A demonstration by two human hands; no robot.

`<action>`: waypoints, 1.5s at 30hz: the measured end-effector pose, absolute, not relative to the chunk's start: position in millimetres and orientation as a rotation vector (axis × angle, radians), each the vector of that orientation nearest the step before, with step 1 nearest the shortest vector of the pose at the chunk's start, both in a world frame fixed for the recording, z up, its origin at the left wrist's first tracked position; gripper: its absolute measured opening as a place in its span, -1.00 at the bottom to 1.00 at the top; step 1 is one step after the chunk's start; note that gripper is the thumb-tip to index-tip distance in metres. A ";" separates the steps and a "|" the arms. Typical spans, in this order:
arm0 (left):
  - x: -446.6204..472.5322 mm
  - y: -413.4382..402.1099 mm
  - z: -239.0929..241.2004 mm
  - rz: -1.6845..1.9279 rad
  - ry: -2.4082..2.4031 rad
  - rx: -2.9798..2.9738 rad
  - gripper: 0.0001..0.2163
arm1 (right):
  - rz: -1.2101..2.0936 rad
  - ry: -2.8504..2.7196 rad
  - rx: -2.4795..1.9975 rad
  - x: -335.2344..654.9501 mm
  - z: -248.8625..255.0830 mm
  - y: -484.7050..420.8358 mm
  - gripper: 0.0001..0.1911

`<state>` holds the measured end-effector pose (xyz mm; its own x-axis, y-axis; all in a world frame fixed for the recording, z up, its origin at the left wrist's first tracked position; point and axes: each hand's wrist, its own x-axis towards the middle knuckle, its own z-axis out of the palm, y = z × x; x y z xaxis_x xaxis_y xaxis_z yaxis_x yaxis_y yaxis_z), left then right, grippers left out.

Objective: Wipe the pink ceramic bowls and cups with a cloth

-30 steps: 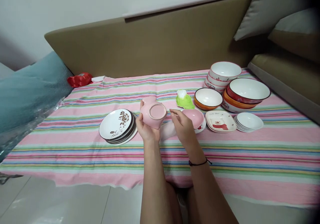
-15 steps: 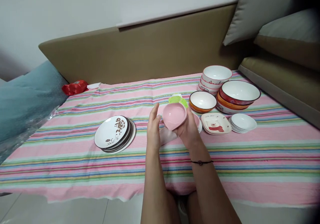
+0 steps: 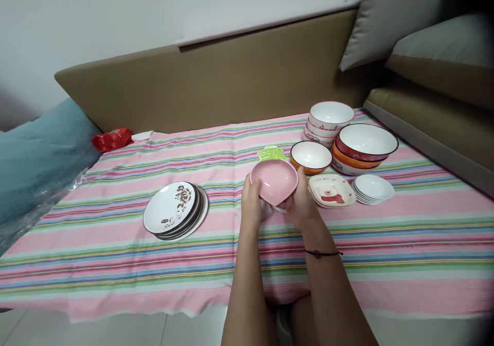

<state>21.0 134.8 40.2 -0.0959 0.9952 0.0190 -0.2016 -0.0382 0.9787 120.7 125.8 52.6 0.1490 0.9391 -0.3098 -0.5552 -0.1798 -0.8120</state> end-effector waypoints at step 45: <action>20.6 137.7 41.7 1.221 1.665 1.640 -0.82 | 0.460 -1.117 -1.682 132.4 38.3 120.8 -0.71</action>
